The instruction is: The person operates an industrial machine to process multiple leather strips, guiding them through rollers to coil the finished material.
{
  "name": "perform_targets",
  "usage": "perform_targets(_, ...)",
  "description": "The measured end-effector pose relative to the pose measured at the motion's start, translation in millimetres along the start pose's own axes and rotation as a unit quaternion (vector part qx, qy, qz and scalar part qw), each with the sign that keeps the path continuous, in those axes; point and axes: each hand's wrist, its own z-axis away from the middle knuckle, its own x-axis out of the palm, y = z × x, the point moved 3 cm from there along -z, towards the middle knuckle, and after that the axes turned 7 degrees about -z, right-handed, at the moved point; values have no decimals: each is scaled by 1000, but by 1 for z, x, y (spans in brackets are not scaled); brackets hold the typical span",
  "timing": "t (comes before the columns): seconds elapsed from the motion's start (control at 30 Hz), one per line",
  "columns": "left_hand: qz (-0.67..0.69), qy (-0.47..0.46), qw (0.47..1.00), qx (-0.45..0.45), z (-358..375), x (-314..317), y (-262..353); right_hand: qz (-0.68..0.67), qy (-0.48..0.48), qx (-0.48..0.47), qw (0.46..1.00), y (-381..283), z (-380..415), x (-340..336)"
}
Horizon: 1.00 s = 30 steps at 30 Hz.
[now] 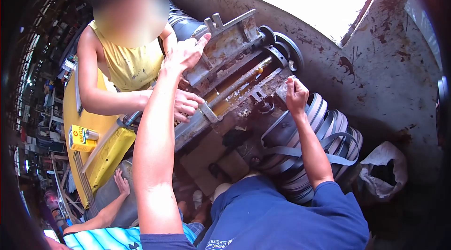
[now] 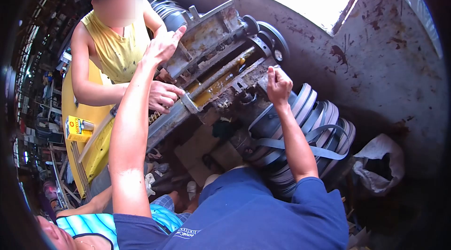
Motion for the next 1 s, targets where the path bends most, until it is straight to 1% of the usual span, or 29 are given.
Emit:
perform_targets(0.13, -5, 0, 1000, 3, -1, 0, 0, 1, -1, -3, 1000, -1, -1, 1)
perform_targets(0.23, -3, -4, 1000, -1, -1, 3, 6, 9, -15, 12, 1000, 6, -3, -4)
perform_targets(0.33, 0, -17, 1000, -10, 1, 1, 10, 3, -5, 7, 1000, 7, -3, -4)
perform_targets(0.43, 2, -2, 1000, -6, 4, 1, 10, -7, -4, 8, 1000, 4, -2, -4)
perform_targets(0.53, -14, -16, 1000, 9, -3, 3, 9, -5, -3, 3, 1000, 5, -4, -3)
perform_targets(0.63, -3, 4, 1000, 4, -3, 5, 10, -2, -7, 6, 1000, 7, -5, -3)
perform_targets(0.73, -12, -3, 1000, 4, -3, 4, 8, -13, 5, -10, 1000, 4, -4, -3)
perform_targets(0.87, 12, -23, 1000, -4, -12, 9, 3, -17, 1, 5, 1000, 9, -3, -3)
perform_targets(0.97, 13, -12, 1000, 1, -15, 15, 1, -24, 8, 1, 1000, 9, -5, -3)
perform_targets(1.0, -32, 6, 998, 61, -20, 21, 2, -25, 10, 1, 1000, 10, -7, -2)
